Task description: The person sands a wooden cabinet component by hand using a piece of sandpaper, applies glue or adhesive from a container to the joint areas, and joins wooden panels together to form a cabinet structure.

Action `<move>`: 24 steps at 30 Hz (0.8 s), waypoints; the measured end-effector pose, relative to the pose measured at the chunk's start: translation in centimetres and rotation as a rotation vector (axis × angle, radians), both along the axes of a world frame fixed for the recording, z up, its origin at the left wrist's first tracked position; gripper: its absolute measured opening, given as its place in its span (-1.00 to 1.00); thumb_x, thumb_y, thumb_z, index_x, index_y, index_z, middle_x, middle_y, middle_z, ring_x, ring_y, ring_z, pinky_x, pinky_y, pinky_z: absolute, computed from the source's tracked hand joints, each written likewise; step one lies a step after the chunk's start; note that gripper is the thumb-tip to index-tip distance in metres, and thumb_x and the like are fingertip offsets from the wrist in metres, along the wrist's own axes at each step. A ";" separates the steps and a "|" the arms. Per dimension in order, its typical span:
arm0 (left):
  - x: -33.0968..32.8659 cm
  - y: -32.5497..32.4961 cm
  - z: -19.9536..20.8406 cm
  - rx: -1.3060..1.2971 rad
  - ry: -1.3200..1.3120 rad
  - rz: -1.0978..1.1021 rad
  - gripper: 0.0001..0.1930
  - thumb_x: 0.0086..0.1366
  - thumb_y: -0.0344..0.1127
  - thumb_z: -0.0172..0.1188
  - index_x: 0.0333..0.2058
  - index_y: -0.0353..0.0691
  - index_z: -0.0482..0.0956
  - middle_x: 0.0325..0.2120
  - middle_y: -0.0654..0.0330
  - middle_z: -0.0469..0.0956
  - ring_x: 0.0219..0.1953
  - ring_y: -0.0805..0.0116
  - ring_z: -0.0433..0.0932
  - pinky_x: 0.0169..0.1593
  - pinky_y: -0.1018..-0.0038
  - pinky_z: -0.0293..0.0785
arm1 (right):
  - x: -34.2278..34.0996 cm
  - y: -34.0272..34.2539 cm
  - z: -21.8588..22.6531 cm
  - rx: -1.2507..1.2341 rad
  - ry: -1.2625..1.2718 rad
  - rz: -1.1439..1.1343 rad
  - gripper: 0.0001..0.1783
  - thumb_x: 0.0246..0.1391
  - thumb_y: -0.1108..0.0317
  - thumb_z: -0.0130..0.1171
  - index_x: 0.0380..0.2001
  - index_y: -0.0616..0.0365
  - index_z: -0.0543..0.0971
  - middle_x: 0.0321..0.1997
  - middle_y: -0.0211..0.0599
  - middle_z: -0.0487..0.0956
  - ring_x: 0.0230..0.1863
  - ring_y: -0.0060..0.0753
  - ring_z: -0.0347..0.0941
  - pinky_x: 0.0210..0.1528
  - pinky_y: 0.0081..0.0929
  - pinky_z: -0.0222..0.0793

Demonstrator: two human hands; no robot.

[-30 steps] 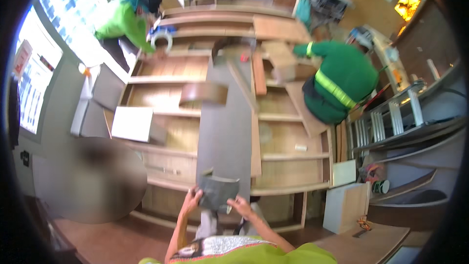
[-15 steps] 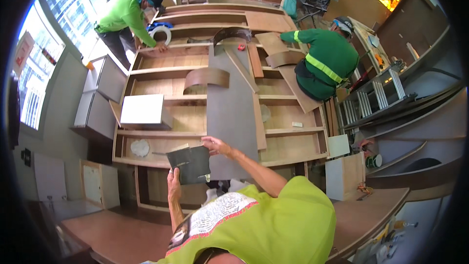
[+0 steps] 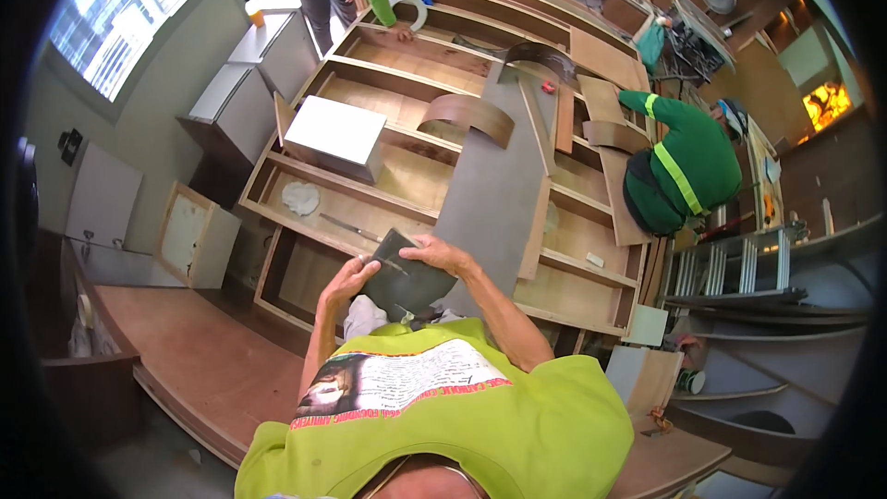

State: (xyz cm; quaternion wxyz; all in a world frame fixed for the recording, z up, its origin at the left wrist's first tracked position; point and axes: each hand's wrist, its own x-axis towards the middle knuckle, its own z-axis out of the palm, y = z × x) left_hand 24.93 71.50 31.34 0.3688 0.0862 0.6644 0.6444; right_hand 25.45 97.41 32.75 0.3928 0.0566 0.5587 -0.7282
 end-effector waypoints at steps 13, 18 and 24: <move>-15.0 -23.0 -4.5 -0.018 0.006 0.298 -0.75 0.39 -0.16 0.10 -0.21 -0.24 0.56 -0.34 0.39 0.48 -0.23 0.58 0.38 -0.08 0.52 0.34 | -16.9 -21.0 -1.0 -0.319 -0.119 -0.120 -0.07 0.04 -0.25 0.21 0.29 0.17 0.23 0.20 -0.18 0.42 0.18 -0.34 0.37 0.21 -0.25 0.31; -14.7 -29.3 -8.9 0.186 -0.314 0.554 -0.75 0.38 -0.05 0.09 -0.22 -0.10 0.53 -0.41 0.52 0.37 -0.37 0.67 0.26 -0.28 0.62 0.21 | -17.3 -27.5 -3.7 -0.715 -0.238 -0.221 0.27 -0.08 -0.51 0.09 0.43 0.13 -0.10 0.38 -0.15 0.22 0.33 -0.20 0.22 0.29 -0.21 0.22; -13.0 -33.1 -10.8 0.029 -0.373 0.356 -0.74 0.39 -0.05 0.11 -0.19 -0.12 0.54 -0.35 0.52 0.42 -0.28 0.67 0.32 -0.13 0.62 0.27 | -19.7 -31.6 -9.2 -0.578 -0.480 -0.108 0.06 0.04 -0.34 0.13 0.38 0.17 0.07 0.12 -0.26 0.51 0.18 -0.39 0.37 0.22 -0.35 0.29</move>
